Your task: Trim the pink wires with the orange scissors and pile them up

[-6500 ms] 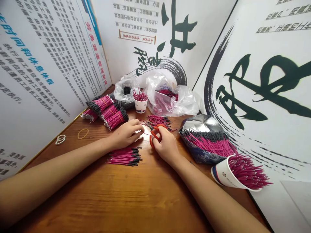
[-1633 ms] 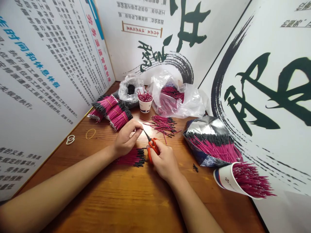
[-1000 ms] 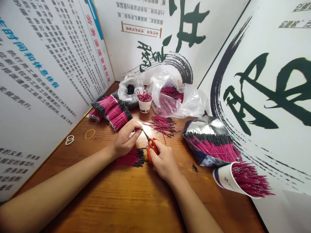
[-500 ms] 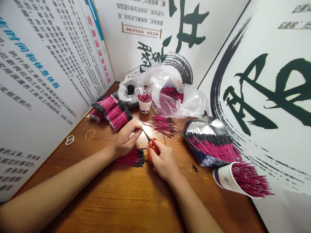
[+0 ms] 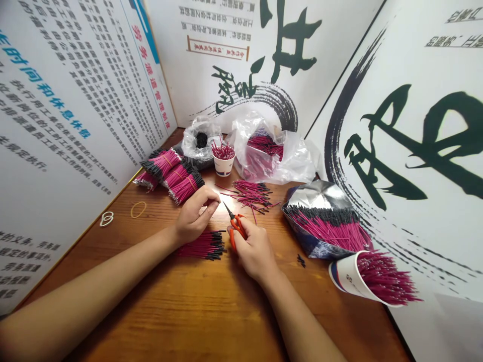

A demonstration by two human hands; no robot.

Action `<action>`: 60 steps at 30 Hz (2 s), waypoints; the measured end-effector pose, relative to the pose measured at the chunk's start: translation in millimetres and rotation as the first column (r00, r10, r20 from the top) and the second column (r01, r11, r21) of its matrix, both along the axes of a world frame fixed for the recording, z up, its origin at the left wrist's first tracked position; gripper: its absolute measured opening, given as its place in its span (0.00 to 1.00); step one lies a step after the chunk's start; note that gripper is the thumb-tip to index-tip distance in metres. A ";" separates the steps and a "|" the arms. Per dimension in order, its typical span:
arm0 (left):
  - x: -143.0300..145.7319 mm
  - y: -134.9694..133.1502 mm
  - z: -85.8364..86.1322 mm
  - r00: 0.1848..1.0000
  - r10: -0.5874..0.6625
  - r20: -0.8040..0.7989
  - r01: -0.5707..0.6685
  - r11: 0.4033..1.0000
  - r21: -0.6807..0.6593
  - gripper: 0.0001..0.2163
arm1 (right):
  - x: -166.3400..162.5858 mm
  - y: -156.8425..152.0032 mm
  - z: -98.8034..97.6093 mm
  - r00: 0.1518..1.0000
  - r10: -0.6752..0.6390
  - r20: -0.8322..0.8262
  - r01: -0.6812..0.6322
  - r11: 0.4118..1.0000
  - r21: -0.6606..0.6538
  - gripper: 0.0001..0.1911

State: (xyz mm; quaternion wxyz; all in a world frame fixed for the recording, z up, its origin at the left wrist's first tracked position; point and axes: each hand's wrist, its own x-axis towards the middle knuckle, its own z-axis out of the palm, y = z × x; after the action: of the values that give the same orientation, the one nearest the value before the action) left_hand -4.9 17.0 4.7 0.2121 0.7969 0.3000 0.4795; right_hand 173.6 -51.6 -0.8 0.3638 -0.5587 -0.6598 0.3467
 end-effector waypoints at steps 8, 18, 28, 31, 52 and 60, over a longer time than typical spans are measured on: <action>-0.2 0.4 0.1 1.000 -0.008 -0.002 0.008 1.000 0.006 0.04 | 0.1 0.6 -1.8 0.999 0.009 0.038 -0.010 1.000 0.011 0.13; 0.1 0.0 0.8 1.000 0.011 -0.005 -0.011 1.000 -0.015 0.05 | 0.1 0.5 0.5 0.999 0.003 0.040 -0.003 1.000 0.010 0.14; -0.5 0.0 1.7 1.000 0.014 -0.018 -0.014 1.000 -0.002 0.06 | 0.4 0.1 0.6 0.998 0.015 0.060 -0.016 1.000 0.025 0.13; -0.5 1.2 1.7 0.985 0.028 -0.170 -0.026 1.000 0.015 0.05 | 10.5 4.0 2.5 0.998 -0.030 0.063 0.027 0.999 0.043 0.13; -1.8 -2.4 3.9 0.785 -0.100 -0.612 0.033 0.992 -0.121 0.10 | 50.7 33.5 -10.8 0.813 -0.362 0.457 0.252 0.925 0.286 0.10; -0.9 -3.8 6.1 0.827 -0.075 -0.558 0.034 0.996 -0.084 0.09 | 35.2 19.0 0.4 0.938 -0.331 0.103 0.269 0.883 0.385 0.03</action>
State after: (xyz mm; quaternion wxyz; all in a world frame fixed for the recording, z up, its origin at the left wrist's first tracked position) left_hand -5.8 13.2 10.8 0.1566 0.9026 0.3429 0.2078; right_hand 208.7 -32.6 -0.4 0.4544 -0.6038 -0.6457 0.1097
